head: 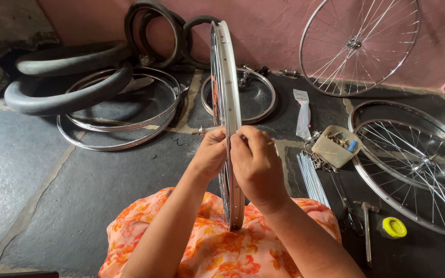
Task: The person inserts a spoke into a bicycle wheel rim and hub, then uses a hammer to tap the spoke head into place. They repeat this process for several spokes, rotating the wheel to access different positions.
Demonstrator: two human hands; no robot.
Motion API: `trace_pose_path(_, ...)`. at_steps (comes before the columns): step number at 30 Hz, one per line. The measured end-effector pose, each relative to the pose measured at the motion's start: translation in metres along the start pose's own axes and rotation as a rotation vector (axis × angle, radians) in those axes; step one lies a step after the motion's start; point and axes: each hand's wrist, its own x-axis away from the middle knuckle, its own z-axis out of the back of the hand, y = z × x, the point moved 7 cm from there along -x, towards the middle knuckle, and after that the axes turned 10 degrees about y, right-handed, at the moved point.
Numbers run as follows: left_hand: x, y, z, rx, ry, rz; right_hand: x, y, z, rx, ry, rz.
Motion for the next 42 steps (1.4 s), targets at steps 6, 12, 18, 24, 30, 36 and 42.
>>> trace_pose_path(6, 0.002, 0.004, -0.001, 0.038, -0.023, -0.004, 0.003, -0.004, -0.004, 0.13, -0.073, 0.028)
trace_pose_path(12, 0.004, 0.005, -0.007, 0.053, -0.027, -0.018, 0.006, -0.006, -0.009, 0.205, -0.155, 0.037)
trace_pose_path(18, 0.003, 0.001, -0.004, 0.005, 0.045, -0.02, 0.007, -0.006, -0.008, 0.179, -0.129, 0.019)
trace_pose_path(24, 0.006, -0.002, 0.006, 0.069, 0.043, -0.036, 0.008, -0.007, -0.011, 0.103, -0.128, 0.0)
trace_pose_path(30, 0.007, -0.001, 0.01, 0.073, 0.048, -0.057, 0.009, -0.006, -0.015, 0.088, -0.145, 0.03)
trace_pose_path(36, 0.005, -0.003, 0.008, 0.045, 0.14, -0.054, 0.01, -0.005, -0.019, 0.129, -0.148, 0.054)
trace_pose_path(42, 0.006, -0.003, 0.001, 0.055, 0.094, -0.061, 0.011, -0.005, -0.017, 0.128, -0.114, 0.073)
